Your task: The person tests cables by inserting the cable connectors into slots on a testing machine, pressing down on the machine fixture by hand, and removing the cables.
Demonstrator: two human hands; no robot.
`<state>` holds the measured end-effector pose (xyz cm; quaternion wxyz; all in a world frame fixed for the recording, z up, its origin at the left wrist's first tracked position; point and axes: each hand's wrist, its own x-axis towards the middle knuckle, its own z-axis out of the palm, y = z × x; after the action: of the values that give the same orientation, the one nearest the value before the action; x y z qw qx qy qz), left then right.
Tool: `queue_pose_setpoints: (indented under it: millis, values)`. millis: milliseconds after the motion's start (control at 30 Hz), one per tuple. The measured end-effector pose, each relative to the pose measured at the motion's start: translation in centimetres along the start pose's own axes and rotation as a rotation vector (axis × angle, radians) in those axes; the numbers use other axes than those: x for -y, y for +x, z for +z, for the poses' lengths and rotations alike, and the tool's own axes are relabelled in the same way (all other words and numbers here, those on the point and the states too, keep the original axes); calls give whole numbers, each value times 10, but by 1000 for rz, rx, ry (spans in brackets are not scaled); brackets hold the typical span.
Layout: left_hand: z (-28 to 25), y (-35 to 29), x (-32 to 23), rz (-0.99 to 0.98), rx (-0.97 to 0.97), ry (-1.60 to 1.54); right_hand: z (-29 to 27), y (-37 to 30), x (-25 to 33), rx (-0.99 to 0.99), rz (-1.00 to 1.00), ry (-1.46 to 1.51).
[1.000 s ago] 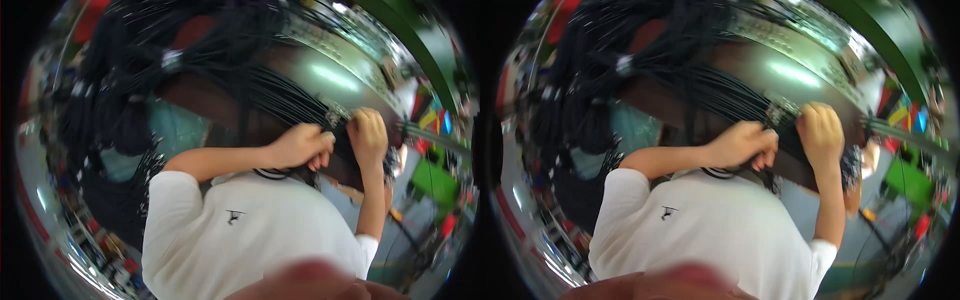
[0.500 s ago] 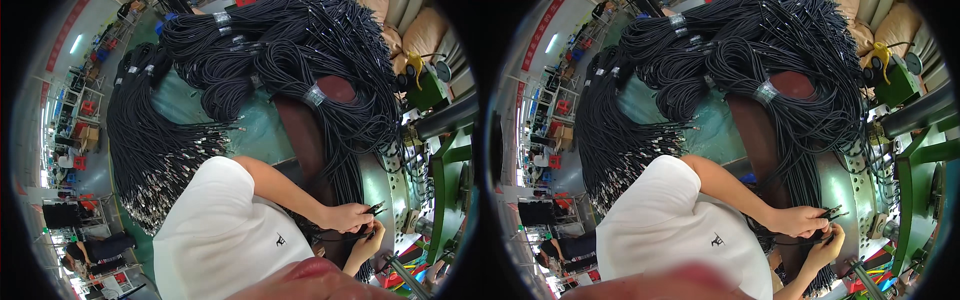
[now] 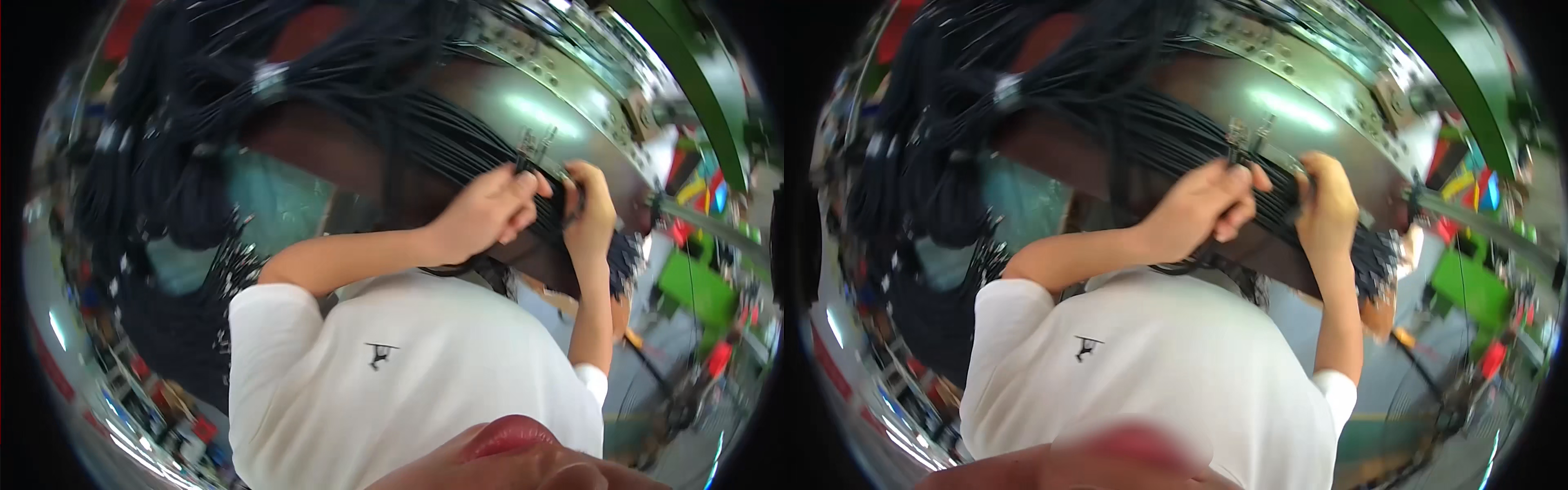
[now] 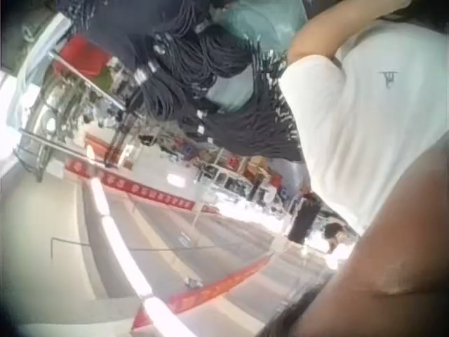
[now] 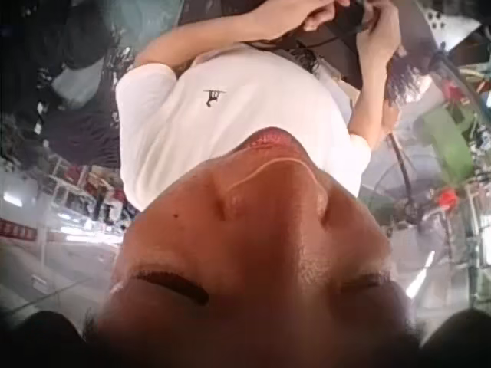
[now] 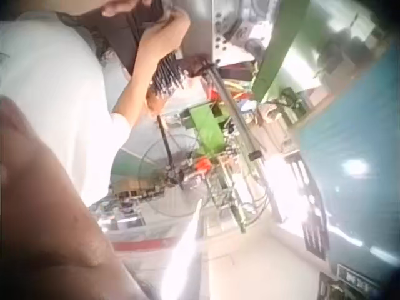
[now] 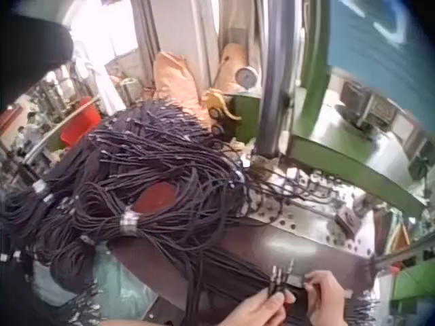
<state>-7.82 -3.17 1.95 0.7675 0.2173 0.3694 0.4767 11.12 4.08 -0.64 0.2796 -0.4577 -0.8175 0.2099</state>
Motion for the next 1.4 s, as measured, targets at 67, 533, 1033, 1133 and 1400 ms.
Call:
queue_pose_setpoints:
  millis: [67, 533, 1033, 1133, 1400]
  values:
    - [-1, 3, 0, -25, 30, 15, -6, 0, 9, -16, -53, 1]
    - [21, 10, -8, -347, 332, 94, -38, 2, -4, -84, -331, -386]
    - [23, 16, -4, -228, 135, -146, -21, -11, -12, -51, 153, 210]
    - [24, 16, -4, -217, 138, -115, -23, -11, -17, -6, 126, 205]
    - [22, 13, -2, -220, 151, -118, -21, -13, -19, -41, 42, 238]
